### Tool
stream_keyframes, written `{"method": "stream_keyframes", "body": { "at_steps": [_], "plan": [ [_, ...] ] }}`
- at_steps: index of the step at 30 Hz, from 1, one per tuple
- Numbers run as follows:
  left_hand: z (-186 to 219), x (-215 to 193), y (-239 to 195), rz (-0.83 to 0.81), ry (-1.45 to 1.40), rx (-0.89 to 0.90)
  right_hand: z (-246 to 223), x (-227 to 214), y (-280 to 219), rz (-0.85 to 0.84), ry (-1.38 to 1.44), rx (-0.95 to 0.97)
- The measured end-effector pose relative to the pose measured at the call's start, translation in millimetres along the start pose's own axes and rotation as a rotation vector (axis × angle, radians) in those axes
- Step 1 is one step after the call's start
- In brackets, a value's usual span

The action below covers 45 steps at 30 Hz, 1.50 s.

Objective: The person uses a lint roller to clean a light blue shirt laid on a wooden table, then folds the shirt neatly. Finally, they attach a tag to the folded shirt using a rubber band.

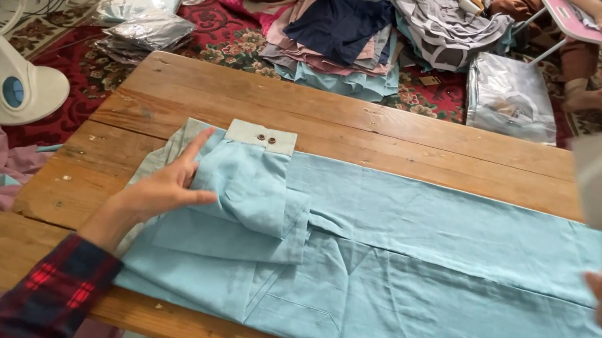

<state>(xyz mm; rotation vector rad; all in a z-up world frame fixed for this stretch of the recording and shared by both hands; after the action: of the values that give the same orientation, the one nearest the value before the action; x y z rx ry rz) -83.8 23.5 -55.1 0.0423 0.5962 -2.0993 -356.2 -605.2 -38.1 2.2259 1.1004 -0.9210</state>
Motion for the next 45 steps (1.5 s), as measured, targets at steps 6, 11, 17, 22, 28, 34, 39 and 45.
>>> {"method": "stream_keyframes", "body": {
  "at_steps": [6,11,17,22,28,34,39,45],
  "plan": [
    [-24,2,-17,0.123,0.295,0.003,-172,172,-50,-0.44,0.596,-0.103],
    [-36,-4,-6,0.26,0.277,0.116,-271,297,-78,-0.652,0.514,-0.319],
    [-32,-13,-14,0.429,0.336,0.169,-261,359,-25,-0.445,0.298,-0.377],
    [-35,-25,-1,0.396,0.274,0.031,-265,336,-3,-0.424,0.361,-0.255],
    [-4,-36,36,0.342,0.511,-0.063,-298,342,43,-0.353,0.567,-0.189],
    [5,-40,87,0.322,0.443,-0.036,-311,388,75,-0.356,0.691,-0.082],
    [36,-36,65,0.431,0.172,0.272,-350,364,69,-0.309,0.982,-0.311],
    [58,-33,36,0.589,0.149,0.502,-336,377,89,-0.299,0.764,-0.518]
  ]
}}
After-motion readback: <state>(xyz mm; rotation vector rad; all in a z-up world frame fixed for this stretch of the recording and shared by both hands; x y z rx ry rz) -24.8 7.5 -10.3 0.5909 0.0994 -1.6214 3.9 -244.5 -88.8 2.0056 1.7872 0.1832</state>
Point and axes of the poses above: each hand's wrist, its own y-axis towards the middle knuckle, its own x-axis out of the palm, z = x × y, the point moved 7 cm from there along y, towards the middle knuckle, and after that the axes turned 14 degrees about -x, right-handed, at the moved point
